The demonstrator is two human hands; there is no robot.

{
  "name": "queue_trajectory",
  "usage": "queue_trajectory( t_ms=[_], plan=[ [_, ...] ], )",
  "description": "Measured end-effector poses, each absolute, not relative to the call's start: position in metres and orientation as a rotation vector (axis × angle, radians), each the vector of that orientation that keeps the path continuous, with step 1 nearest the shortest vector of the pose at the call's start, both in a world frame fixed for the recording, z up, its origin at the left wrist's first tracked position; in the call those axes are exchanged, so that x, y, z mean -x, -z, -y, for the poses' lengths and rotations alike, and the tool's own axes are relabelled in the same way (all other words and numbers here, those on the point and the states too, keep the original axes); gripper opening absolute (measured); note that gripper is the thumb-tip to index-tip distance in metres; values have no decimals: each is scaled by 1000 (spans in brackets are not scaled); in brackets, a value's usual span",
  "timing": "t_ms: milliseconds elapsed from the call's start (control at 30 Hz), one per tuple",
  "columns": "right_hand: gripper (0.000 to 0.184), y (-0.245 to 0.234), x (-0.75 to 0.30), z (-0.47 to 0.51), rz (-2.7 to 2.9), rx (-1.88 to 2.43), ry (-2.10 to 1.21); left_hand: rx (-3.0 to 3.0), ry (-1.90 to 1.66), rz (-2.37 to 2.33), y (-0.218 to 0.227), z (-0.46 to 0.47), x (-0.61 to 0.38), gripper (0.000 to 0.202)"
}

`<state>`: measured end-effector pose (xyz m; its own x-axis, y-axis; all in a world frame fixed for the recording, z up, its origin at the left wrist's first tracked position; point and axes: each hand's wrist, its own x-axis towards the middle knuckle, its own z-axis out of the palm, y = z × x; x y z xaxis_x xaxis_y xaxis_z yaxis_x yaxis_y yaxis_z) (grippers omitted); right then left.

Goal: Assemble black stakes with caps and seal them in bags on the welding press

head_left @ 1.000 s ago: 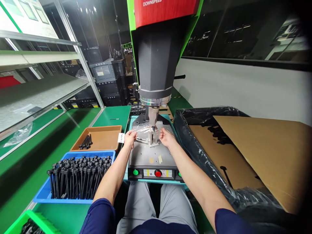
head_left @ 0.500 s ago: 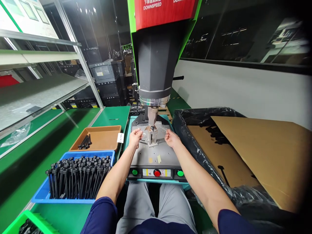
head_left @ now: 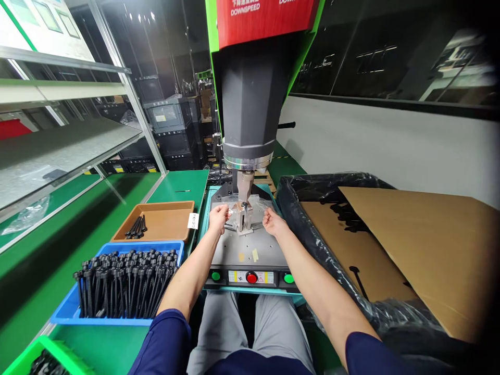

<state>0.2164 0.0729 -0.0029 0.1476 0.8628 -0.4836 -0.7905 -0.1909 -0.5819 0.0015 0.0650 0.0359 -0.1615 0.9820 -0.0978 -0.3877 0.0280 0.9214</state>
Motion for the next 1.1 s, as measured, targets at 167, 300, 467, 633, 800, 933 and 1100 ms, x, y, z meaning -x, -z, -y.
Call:
queue_trajectory(
  t_ms=[167, 300, 467, 633, 800, 933, 1100],
  plan=[
    [22, 8, -214, -67, 77, 947, -1515, -786, -1428, -1071, -34, -66, -4, 32],
    [24, 8, -213, -60, 61, 934, -1536, -790, -1410, -1079, -31, -67, -4, 35],
    [29, 6, -208, -46, 47, 911, -1561, -784, -1378, -1082, -33, -61, -4, 34],
    [32, 9, -202, -27, 36, 891, -1608, -762, -1333, -1094, -37, -54, -2, 32],
    [37, 12, -194, -4, 78, 865, -1691, -760, -1299, -1147, -38, -46, 3, 28],
    [38, 15, -186, 29, 369, 960, -1624, -786, -1350, -1229, -35, -25, 9, 29],
    [43, 42, -205, 84, 723, 1193, -1211, -1062, -1571, -1394, 0, 46, 34, 40]
  ],
)
